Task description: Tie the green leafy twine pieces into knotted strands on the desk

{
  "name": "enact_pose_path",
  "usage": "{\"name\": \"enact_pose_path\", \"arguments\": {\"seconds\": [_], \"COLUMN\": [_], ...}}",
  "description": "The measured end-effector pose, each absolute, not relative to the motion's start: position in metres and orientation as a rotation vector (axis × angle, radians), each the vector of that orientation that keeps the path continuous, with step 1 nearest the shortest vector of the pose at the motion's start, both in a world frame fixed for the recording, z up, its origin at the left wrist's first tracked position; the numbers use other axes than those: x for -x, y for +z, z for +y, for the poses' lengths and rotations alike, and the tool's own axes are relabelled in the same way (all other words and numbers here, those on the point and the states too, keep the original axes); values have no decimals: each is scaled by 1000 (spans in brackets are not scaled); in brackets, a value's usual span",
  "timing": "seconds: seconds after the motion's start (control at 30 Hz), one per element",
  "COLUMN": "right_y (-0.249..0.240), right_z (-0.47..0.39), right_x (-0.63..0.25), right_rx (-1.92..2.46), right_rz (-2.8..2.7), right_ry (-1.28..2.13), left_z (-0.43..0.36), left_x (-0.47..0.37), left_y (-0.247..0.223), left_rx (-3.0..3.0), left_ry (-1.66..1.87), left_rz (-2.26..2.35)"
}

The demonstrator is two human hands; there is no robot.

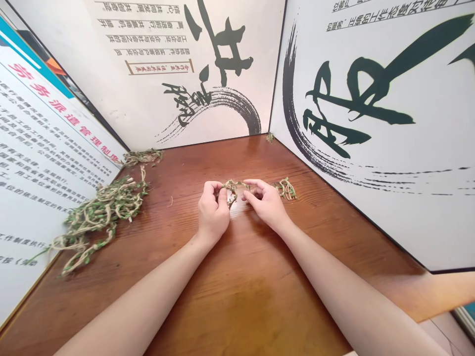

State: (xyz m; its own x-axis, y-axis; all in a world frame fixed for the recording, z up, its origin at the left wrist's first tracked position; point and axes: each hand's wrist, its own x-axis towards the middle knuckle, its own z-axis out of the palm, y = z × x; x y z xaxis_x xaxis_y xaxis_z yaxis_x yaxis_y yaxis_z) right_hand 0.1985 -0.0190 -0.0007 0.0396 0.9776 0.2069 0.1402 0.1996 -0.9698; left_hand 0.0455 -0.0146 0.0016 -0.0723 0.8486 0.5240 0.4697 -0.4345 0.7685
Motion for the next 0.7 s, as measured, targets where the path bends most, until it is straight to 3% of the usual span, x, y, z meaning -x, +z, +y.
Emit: {"name": "enact_pose_path", "arguments": {"seconds": [0.2, 0.47, 0.7], "right_y": [-1, 3, 1], "right_z": [-15, -20, -25], "right_x": [-213, -216, -199], "right_rx": [1285, 1241, 1193], "right_rz": [-1544, -1551, -1596], "right_ry": [734, 712, 766], "left_z": [-14, -8, -17], "left_x": [-46, -44, -49], "left_y": [2, 1, 0], "left_rx": [-1887, -1769, -1930], "left_ry": [1588, 1667, 1504], "left_rz": [1548, 1668, 1328]}}
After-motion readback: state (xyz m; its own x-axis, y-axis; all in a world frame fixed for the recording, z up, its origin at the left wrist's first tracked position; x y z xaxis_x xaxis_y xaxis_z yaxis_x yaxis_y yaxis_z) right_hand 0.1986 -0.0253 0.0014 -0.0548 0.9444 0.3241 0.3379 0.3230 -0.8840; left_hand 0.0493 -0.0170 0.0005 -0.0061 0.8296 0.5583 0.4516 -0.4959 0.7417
